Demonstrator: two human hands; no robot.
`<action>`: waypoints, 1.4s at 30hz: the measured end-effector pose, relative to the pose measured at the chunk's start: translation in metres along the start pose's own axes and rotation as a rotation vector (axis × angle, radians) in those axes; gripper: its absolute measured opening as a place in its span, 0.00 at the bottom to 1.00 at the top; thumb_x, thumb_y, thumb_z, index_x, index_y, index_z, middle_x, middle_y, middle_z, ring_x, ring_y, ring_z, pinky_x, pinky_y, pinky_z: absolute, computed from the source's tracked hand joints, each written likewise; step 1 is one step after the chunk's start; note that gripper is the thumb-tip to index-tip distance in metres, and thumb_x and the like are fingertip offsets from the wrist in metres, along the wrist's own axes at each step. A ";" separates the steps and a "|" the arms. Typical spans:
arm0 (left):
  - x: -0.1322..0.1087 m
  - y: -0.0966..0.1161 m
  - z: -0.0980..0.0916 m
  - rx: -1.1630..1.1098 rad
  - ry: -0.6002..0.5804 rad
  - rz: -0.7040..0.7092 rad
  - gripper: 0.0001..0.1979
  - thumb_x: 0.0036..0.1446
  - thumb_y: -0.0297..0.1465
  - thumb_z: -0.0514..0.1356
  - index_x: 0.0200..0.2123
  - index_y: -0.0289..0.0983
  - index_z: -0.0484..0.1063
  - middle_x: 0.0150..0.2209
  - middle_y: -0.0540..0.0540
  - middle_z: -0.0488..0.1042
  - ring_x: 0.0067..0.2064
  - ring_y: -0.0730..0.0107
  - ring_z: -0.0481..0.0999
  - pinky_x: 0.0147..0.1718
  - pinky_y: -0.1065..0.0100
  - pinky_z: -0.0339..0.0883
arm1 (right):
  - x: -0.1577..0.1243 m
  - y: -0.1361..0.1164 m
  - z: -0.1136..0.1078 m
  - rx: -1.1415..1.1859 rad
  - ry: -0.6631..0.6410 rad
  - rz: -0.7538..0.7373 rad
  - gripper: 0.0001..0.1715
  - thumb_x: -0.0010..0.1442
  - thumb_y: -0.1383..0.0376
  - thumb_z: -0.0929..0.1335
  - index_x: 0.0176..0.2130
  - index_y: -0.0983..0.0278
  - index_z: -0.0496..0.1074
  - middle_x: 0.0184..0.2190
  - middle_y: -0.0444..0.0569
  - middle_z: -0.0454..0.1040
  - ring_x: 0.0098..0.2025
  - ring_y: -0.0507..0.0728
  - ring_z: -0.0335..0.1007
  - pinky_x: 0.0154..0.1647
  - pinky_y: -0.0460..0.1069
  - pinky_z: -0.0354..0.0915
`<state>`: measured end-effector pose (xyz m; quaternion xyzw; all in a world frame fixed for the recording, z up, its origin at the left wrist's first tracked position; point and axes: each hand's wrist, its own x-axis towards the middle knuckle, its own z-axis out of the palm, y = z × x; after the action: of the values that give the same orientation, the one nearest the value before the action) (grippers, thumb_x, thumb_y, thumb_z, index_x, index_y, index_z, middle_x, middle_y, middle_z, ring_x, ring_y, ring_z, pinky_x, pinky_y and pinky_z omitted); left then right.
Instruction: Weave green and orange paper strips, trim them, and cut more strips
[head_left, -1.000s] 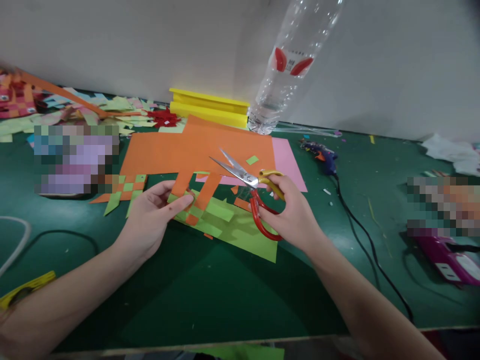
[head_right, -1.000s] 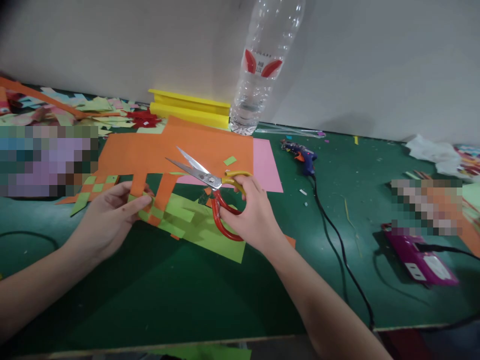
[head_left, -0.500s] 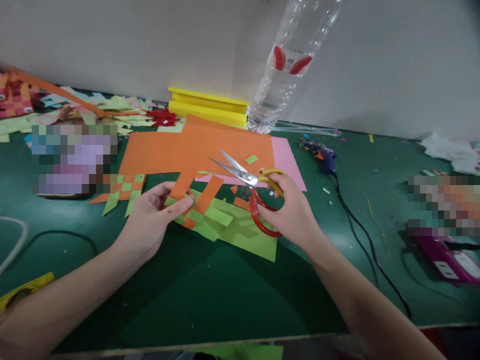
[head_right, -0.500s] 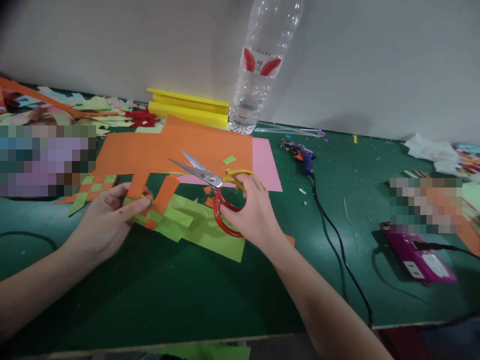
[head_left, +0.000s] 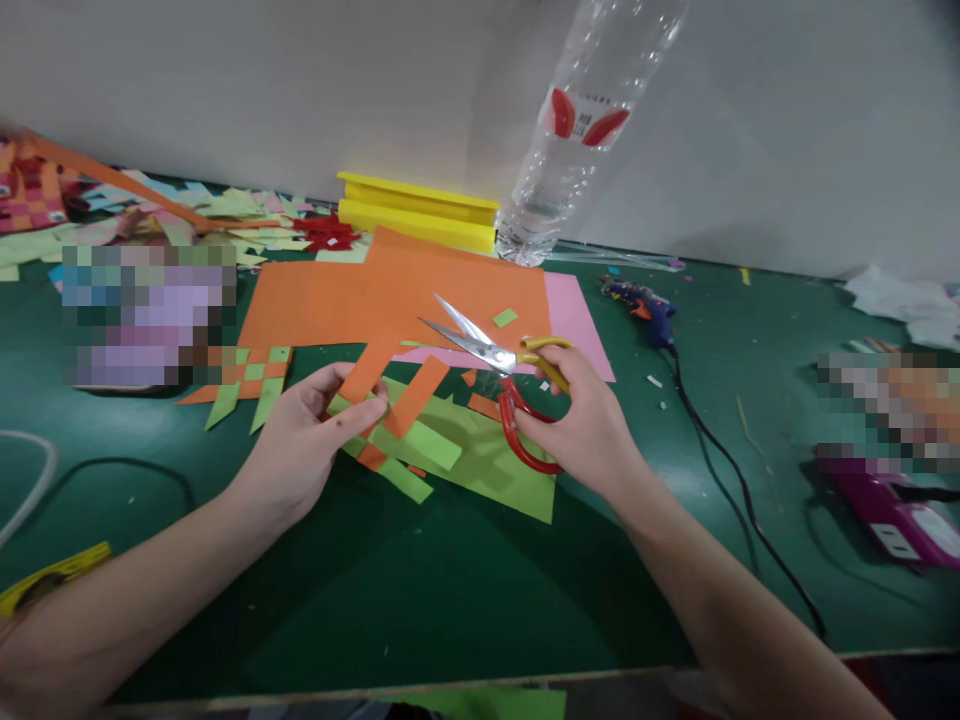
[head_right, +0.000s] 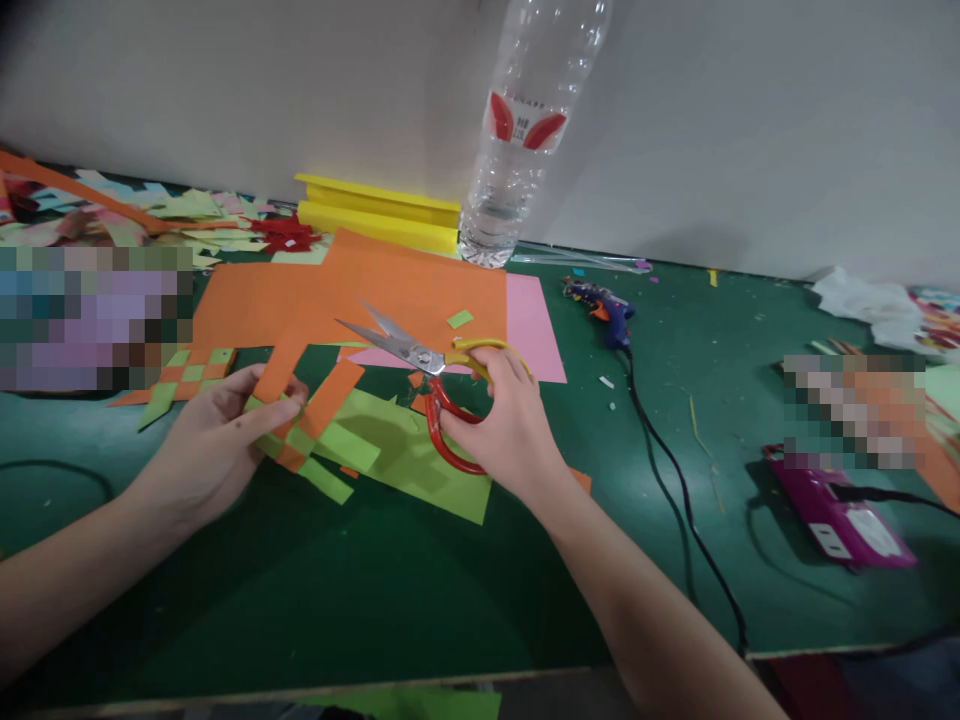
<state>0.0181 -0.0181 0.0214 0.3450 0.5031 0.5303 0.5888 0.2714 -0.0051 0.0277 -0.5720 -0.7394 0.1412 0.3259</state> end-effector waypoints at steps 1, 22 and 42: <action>0.000 0.000 -0.001 0.001 -0.004 -0.007 0.15 0.39 0.30 0.73 0.30 0.38 0.72 0.31 0.52 0.75 0.34 0.72 0.76 0.35 0.73 0.71 | 0.000 0.000 -0.001 -0.015 0.023 -0.001 0.24 0.50 0.63 0.70 0.48 0.61 0.64 0.50 0.56 0.71 0.45 0.63 0.71 0.41 0.58 0.67; 0.004 -0.010 -0.002 0.014 -0.012 0.003 0.13 0.38 0.27 0.73 0.30 0.39 0.77 0.29 0.51 0.80 0.32 0.70 0.79 0.32 0.71 0.72 | -0.019 -0.022 0.000 -0.248 0.002 -0.325 0.27 0.52 0.60 0.70 0.50 0.61 0.61 0.46 0.56 0.72 0.52 0.67 0.68 0.52 0.62 0.61; -0.002 -0.011 -0.002 0.006 -0.140 0.064 0.11 0.43 0.24 0.71 0.31 0.42 0.79 0.30 0.53 0.82 0.33 0.72 0.82 0.33 0.77 0.73 | -0.018 -0.019 0.000 -0.243 -0.082 -0.324 0.27 0.53 0.59 0.70 0.51 0.64 0.63 0.49 0.57 0.71 0.55 0.66 0.66 0.54 0.59 0.60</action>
<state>0.0194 -0.0219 0.0113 0.3989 0.4510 0.5219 0.6043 0.2594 -0.0277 0.0333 -0.4746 -0.8459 0.0199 0.2426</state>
